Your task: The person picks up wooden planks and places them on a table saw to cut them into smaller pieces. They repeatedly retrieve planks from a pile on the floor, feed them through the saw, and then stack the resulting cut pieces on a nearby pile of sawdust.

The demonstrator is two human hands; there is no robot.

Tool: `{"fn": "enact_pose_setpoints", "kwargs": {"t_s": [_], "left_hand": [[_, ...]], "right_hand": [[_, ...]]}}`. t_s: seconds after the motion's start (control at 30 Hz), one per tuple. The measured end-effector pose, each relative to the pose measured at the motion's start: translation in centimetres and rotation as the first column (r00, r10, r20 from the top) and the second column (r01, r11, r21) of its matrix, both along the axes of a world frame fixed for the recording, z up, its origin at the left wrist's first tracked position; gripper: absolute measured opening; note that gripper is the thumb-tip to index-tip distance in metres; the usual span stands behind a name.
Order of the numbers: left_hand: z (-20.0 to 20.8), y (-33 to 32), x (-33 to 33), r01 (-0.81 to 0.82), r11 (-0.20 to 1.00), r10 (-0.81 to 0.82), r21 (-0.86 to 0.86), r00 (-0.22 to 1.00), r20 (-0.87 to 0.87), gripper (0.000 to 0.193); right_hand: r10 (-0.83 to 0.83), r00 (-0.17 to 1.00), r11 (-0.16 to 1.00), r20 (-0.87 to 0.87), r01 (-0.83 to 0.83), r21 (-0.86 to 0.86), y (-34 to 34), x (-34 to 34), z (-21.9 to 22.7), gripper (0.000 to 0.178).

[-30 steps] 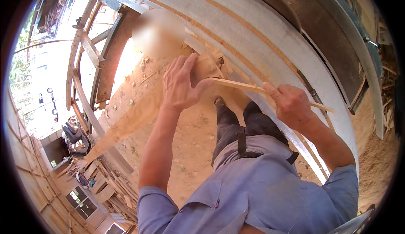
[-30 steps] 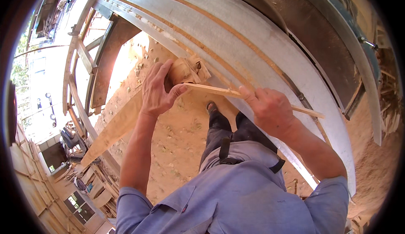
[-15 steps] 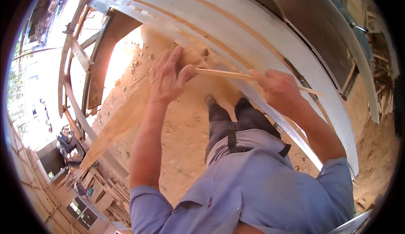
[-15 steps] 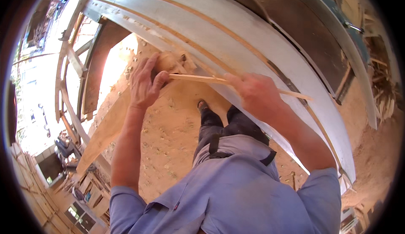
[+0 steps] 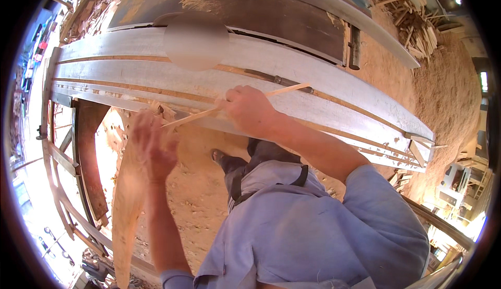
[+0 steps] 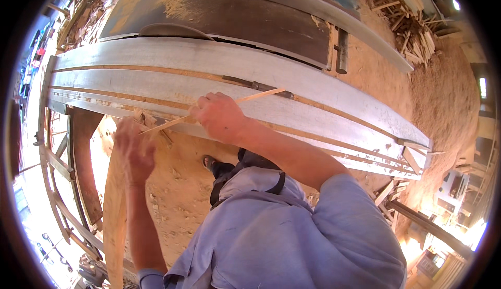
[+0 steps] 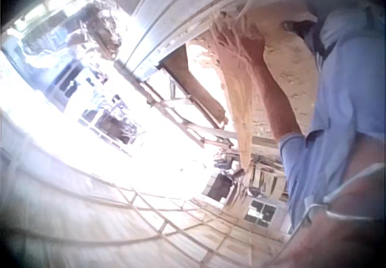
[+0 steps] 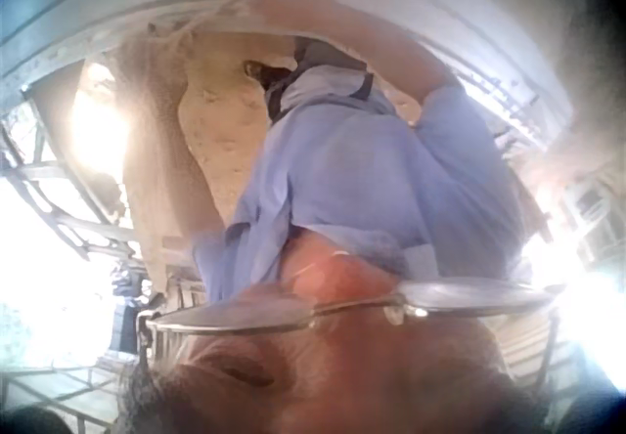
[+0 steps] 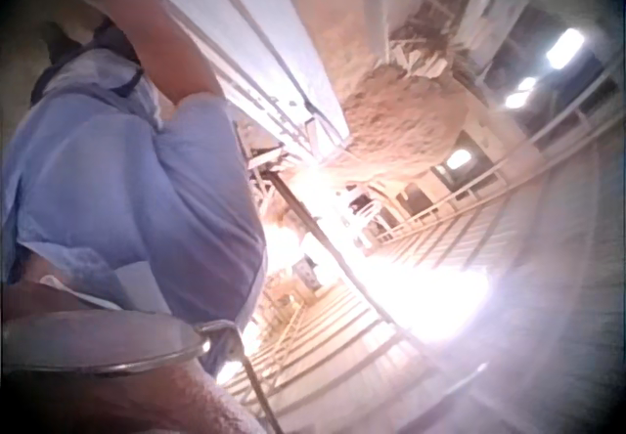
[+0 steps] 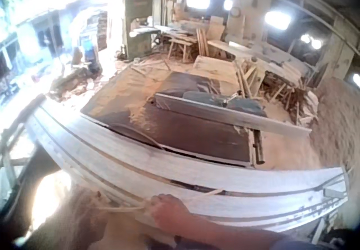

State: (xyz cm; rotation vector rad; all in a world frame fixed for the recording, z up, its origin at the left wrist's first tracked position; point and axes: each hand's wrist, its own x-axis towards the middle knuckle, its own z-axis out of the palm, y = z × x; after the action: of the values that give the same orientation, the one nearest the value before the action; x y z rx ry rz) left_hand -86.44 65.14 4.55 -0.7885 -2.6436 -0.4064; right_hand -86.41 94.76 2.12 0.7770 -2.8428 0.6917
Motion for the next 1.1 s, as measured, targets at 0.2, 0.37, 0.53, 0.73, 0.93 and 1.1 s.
{"fn": "enact_pose_setpoints", "kwargs": {"t_s": [0.2, 0.37, 0.53, 0.73, 0.93, 1.1], "left_hand": [[1.6, 8.7, -0.7, 0.138, 0.99, -0.142, 0.031, 0.969, 0.204, 0.031], [3.8, 12.4, 0.4, 0.045, 0.954, -0.097, 0.297, 0.982, 0.162, 0.022], [-0.3, 15.6, 6.4, -0.295, 0.641, -0.169, 0.708, 0.846, 0.506, 0.004], [-4.7, 18.8, 9.6, -0.642, 0.165, -0.658, 0.749, 0.495, 0.568, 0.013], [-2.4, 14.5, 9.7, -0.42, 0.596, -0.101, 0.684, 0.806, 0.583, 0.022], [-1.0, 4.2, 8.2, -0.442, 0.609, 0.482, 0.658, 0.866, 0.135, 0.026]], "right_hand": [[-0.027, 0.996, 1.0, -0.08, 0.026, -0.004, 1.3, 0.3, 2.3, 0.022], [-0.179, 0.863, 0.935, -0.472, -0.001, -0.356, 4.7, 2.9, 7.9, 0.039], [-0.453, 0.825, 0.671, -0.337, 0.068, -0.738, 6.5, 7.2, 8.0, 0.029], [0.238, 0.772, 0.202, 0.589, 0.554, -0.808, 1.6, 3.3, 6.6, 0.032], [0.082, 0.831, 0.948, 0.551, 0.105, -0.299, -0.9, 0.9, 5.6, 0.019], [0.026, 0.939, 0.998, 0.342, -0.046, 0.051, -1.7, -0.4, 3.8, 0.011]]}}
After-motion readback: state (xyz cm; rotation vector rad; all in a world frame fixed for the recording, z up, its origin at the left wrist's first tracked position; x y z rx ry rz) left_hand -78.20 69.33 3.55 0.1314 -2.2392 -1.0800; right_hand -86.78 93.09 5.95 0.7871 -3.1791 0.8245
